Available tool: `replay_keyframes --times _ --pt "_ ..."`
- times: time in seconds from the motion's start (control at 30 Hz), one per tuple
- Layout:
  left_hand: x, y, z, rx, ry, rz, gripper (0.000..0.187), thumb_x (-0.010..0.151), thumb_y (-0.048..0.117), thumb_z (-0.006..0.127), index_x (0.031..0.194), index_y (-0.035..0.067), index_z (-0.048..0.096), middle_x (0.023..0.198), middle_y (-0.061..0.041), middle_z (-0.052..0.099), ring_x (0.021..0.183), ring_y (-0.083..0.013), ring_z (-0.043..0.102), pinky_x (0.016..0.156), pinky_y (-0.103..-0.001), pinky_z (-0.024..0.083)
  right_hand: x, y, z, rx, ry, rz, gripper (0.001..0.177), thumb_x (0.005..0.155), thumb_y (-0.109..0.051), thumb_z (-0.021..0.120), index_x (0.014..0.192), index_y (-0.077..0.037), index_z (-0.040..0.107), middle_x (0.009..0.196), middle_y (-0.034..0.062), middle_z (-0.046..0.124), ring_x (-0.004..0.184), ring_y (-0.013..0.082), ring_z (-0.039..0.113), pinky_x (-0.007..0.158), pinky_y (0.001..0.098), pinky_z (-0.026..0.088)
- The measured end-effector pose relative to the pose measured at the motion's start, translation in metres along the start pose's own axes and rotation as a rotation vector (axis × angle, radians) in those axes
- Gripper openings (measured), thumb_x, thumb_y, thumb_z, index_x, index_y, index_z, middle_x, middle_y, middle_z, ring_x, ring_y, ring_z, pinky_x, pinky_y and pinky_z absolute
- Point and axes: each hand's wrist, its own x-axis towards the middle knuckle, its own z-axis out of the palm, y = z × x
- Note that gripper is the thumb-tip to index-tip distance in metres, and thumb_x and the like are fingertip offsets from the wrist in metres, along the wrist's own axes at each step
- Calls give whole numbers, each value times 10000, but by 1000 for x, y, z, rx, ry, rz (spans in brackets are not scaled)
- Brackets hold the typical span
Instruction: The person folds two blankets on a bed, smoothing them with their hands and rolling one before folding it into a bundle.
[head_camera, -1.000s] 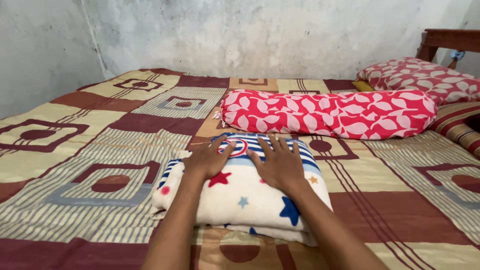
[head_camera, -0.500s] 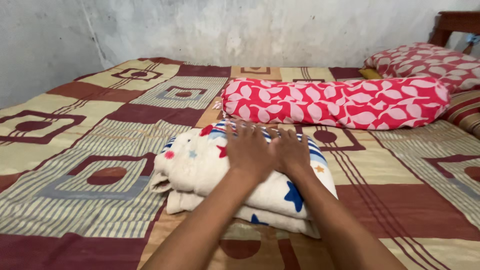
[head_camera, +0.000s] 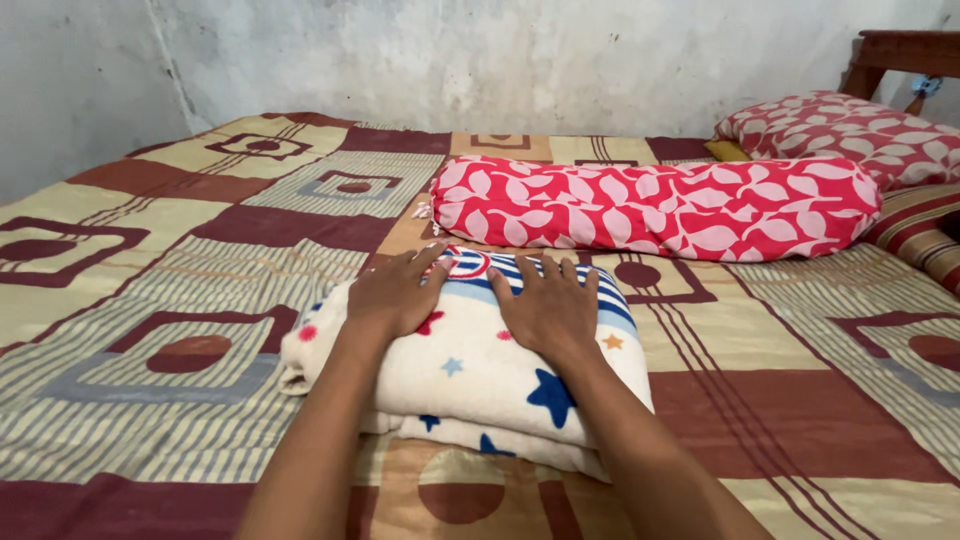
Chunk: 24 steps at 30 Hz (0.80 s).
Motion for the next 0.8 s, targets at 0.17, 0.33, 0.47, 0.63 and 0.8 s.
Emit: replay_keyframes --times 0.17,0.33,0.47,0.63,0.8 --pt "-9 -10 -3 -179 25 -101 628 949 630 348 1504 369 481 1505 -43 539 1343 -352 517 1120 -444 405 0 0 1 27 27 2 725 965 -671 312 1522 -232 463 1585 102 416 1493 338 318 1217 599 146" --pt "-7 -11 -13 -170 88 -170 580 1002 508 360 1389 164 622 1424 -151 611 1324 -348 574 1111 -479 421 0 2 1 25 97 -11 719 958 -659 345 1502 -211 487 1553 112 445 1467 344 338 1202 594 158" --pt "-11 0 -26 17 301 -64 564 1032 470 391 1319 48 631 1375 -187 620 1339 -375 527 1137 -536 345 -1 5 4 29 102 -3 689 971 -639 344 1473 -205 530 1532 123 480 1455 340 372 1202 597 184" --pt "-39 32 -3 -70 293 251 541 1000 421 443 1341 37 613 1428 -180 592 1396 -346 491 1183 -475 327 1 5 3 35 94 -6 684 973 -636 360 1460 -197 554 1509 122 522 1447 335 405 1205 606 201" --pt "-46 17 3 20 300 292 609 996 494 459 1445 89 534 1519 -151 492 1448 -363 364 1180 -500 234 6 6 1 51 60 -4 699 979 -664 360 1472 -203 538 1509 139 506 1446 347 384 1199 608 181"
